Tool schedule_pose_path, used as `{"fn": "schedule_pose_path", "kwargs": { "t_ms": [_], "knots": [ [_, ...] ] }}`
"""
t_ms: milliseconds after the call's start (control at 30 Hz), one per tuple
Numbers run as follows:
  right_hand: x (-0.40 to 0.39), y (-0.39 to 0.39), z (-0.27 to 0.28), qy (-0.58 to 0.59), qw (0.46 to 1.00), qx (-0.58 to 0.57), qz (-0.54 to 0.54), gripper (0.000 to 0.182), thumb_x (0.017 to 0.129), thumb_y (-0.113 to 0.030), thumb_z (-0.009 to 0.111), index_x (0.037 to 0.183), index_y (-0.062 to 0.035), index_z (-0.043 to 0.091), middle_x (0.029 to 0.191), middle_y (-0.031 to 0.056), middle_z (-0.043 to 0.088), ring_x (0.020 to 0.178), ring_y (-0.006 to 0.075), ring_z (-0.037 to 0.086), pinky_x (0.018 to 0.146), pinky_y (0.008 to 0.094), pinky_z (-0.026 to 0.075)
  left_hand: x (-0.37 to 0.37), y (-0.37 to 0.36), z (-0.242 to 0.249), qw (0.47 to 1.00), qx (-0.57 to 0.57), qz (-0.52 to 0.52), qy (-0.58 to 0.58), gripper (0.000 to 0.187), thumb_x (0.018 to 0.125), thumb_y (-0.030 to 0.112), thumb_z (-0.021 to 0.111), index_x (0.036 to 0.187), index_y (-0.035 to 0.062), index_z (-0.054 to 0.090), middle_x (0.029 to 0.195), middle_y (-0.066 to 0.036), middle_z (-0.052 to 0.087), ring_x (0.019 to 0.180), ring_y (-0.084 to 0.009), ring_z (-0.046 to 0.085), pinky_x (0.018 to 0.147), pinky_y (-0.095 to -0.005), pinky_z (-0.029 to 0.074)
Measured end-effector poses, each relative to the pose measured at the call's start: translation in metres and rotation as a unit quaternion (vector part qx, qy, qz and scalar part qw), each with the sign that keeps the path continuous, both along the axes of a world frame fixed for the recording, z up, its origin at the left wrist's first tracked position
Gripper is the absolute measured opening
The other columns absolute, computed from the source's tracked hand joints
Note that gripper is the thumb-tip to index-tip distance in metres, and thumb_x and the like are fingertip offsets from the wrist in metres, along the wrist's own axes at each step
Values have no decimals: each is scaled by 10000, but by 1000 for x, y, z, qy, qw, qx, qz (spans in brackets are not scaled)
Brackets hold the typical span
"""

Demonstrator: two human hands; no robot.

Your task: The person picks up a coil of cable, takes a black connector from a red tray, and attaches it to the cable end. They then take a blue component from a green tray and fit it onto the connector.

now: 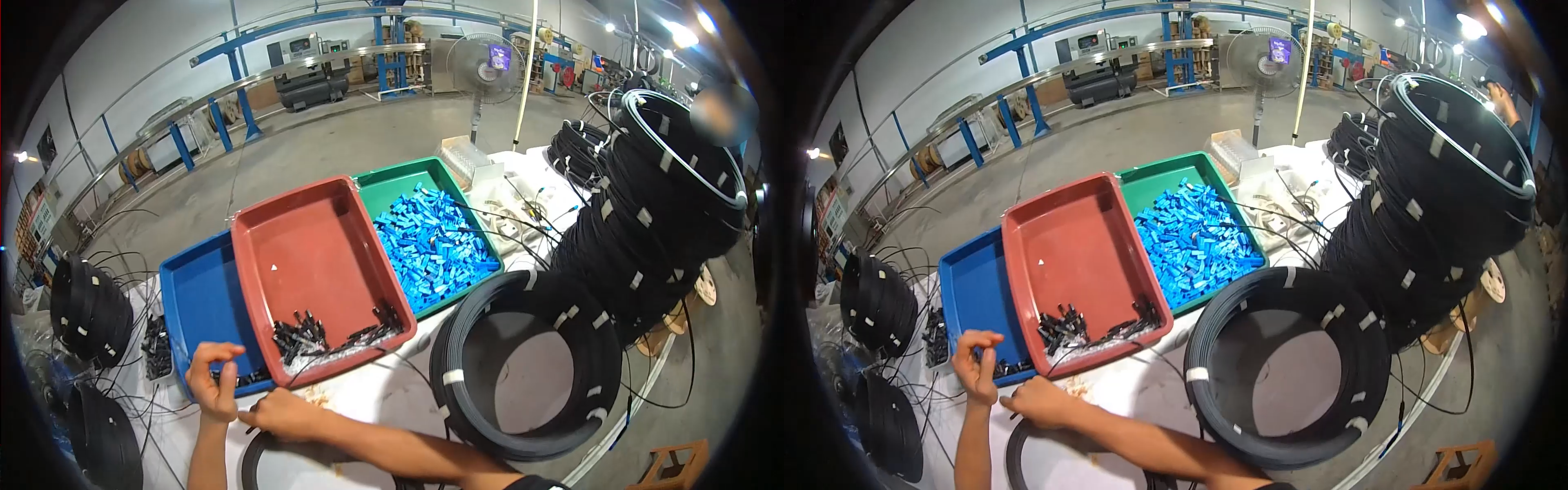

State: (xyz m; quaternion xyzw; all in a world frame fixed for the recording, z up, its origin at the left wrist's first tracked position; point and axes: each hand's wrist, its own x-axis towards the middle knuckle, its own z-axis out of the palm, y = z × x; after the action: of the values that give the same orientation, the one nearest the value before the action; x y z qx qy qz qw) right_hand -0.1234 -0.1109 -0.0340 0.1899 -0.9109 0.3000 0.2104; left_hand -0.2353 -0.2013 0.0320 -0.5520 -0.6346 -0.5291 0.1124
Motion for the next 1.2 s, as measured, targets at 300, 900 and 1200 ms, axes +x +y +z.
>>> {"fn": "schedule_pose_path", "kwargs": {
  "t_ms": [300, 900, 1200],
  "knots": [
    [-10, 3, -13, -42, 999, 29, -2, 453, 738, -77, 651, 1186, -17, 628, 794, 134, 709, 713, 300, 699, 661, 429, 543, 35, 270, 10, 930, -126, -198, 284, 161, 790, 47, 627, 950, 49, 629, 924, -115, 652, 928, -305, 618, 833, -421, 473],
    [-10, -1, 0, 215, 952, -200, -90, 283, 797, -132, 638, 1063, -47, 678, 715, 114, 682, 679, 321, 691, 632, 444, 538, 57, 372, 3, 960, -142, -105, 217, 283, 747, -57, 677, 1014, 31, 637, 909, -180, 670, 860, -351, 685, 752, -441, 551],
    [-8, 15, -1, 53, 998, 45, 8, 153, 803, -123, 610, 951, -84, 603, 729, 115, 686, 712, 343, 701, 618, 464, 545, 51, 135, 93, 987, -10, -149, 54, 280, 738, -84, 749, 970, 23, 636, 860, -39, 687, 844, -117, 680, 779, -270, 538]
  ]
}}
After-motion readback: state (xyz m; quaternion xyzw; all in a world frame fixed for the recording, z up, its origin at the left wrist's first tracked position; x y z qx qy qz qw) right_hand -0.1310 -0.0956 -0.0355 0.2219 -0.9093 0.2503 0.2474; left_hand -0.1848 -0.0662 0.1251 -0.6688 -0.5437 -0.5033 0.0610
